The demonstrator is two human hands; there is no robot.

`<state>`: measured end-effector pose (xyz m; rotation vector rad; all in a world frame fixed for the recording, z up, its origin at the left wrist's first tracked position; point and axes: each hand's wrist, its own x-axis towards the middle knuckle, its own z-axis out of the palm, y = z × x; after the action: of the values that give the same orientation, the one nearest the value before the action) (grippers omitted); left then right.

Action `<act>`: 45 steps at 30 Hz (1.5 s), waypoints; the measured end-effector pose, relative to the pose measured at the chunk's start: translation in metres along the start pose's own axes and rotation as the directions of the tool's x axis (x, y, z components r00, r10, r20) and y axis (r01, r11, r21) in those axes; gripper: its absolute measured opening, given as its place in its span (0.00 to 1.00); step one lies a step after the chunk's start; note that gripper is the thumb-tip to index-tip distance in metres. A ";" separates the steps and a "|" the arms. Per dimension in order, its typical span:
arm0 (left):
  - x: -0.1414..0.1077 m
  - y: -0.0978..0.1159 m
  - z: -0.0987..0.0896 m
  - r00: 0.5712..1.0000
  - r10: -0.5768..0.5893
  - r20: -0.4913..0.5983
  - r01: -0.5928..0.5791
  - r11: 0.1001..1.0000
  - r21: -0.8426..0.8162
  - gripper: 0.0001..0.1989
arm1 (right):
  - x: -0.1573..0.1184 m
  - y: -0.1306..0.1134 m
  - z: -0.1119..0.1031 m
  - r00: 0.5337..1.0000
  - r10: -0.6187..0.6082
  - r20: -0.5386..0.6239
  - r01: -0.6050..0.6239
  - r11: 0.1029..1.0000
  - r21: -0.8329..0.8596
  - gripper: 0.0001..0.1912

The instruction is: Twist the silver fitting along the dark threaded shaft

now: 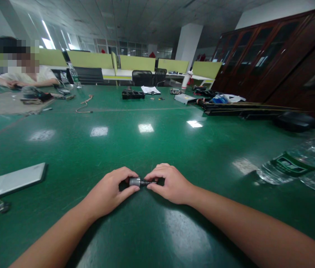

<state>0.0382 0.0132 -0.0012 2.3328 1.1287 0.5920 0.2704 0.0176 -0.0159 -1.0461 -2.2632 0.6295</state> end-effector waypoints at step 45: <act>0.000 0.005 0.007 0.999 0.011 0.031 -0.010 1.000 -0.019 0.09 | 0.001 0.001 -0.003 0.999 0.043 0.000 -0.043 0.999 -0.032 0.07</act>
<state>0.0447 0.0089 -0.0039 2.3251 1.0928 0.5661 0.2726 0.0193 -0.0139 -1.1128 -2.2633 0.6131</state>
